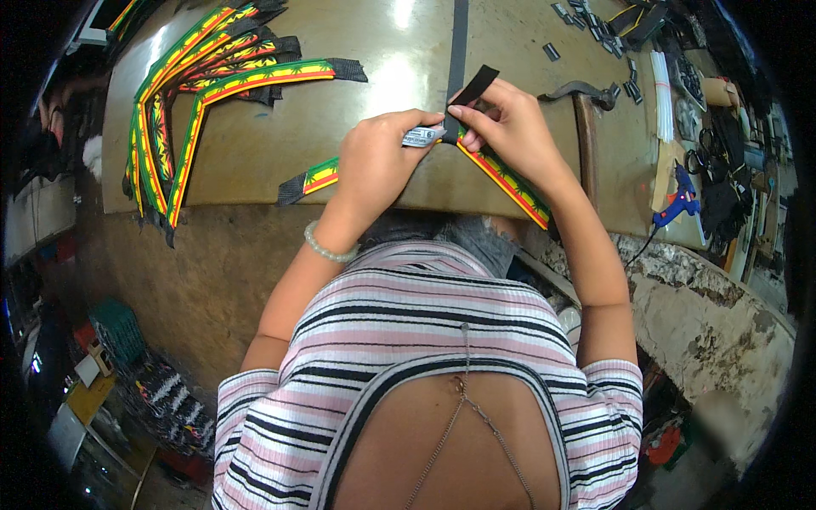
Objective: The person assembles fabric straps by applying hot glue to black webbing, attaching colorful patterned fabric, and securing small metal hardware pieces. The person repeatedly folds, glues, and presses the components together on a workbench.
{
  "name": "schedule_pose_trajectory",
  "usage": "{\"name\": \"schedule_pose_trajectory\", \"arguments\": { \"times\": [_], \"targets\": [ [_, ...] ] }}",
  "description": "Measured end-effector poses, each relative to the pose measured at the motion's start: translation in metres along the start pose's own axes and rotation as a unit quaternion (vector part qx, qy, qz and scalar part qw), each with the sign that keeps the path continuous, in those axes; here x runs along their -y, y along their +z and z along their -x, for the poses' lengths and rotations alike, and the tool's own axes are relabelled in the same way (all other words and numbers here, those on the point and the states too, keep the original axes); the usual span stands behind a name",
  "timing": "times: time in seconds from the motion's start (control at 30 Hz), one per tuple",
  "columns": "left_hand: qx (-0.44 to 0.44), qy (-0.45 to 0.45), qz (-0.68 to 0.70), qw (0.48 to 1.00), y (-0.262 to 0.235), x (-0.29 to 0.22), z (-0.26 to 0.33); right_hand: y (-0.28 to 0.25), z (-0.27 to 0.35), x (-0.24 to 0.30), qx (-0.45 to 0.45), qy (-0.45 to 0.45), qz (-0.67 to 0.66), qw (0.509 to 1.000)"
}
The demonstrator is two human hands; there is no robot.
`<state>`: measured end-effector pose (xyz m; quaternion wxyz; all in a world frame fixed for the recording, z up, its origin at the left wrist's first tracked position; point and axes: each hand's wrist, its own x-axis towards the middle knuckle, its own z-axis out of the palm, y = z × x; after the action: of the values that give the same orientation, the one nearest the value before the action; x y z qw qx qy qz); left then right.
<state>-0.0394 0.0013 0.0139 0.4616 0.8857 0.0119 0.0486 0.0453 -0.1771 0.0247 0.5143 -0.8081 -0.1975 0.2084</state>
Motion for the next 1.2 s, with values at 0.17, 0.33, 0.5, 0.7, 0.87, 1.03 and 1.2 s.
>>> {"name": "schedule_pose_trajectory", "arguments": {
  "times": [0.17, 0.33, 0.5, 0.7, 0.87, 1.03, 1.2],
  "targets": [
    [0.025, 0.008, -0.012, 1.0, -0.003, 0.003, -0.001, 0.0, -0.002, -0.003, 0.003, 0.009, -0.019, 1.0],
    [0.038, -0.001, -0.029, 0.999, -0.005, -0.001, -0.002, 0.003, -0.002, -0.007, -0.002, 0.014, -0.005, 1.0],
    [0.018, -0.031, -0.117, 0.992, 0.003, -0.012, 0.0, 0.001, -0.003, -0.003, -0.003, 0.036, 0.02, 0.999],
    [0.03, 0.016, -0.218, 0.975, 0.009, -0.019, 0.007, -0.02, -0.018, 0.016, 0.022, 0.065, 0.227, 0.971],
    [0.067, 0.059, -0.211, 0.973, 0.002, -0.01, 0.003, 0.013, 0.033, 0.0, -0.092, -0.144, 0.299, 0.939],
    [-0.043, -0.062, 0.144, 0.987, -0.015, 0.0, -0.001, 0.047, 0.066, -0.002, -0.125, -0.187, 0.403, 0.887],
    [-0.074, 0.071, -0.091, 0.991, -0.021, 0.001, 0.02, 0.005, 0.063, -0.019, -0.171, -0.135, 0.237, 0.947]
  ]
}}
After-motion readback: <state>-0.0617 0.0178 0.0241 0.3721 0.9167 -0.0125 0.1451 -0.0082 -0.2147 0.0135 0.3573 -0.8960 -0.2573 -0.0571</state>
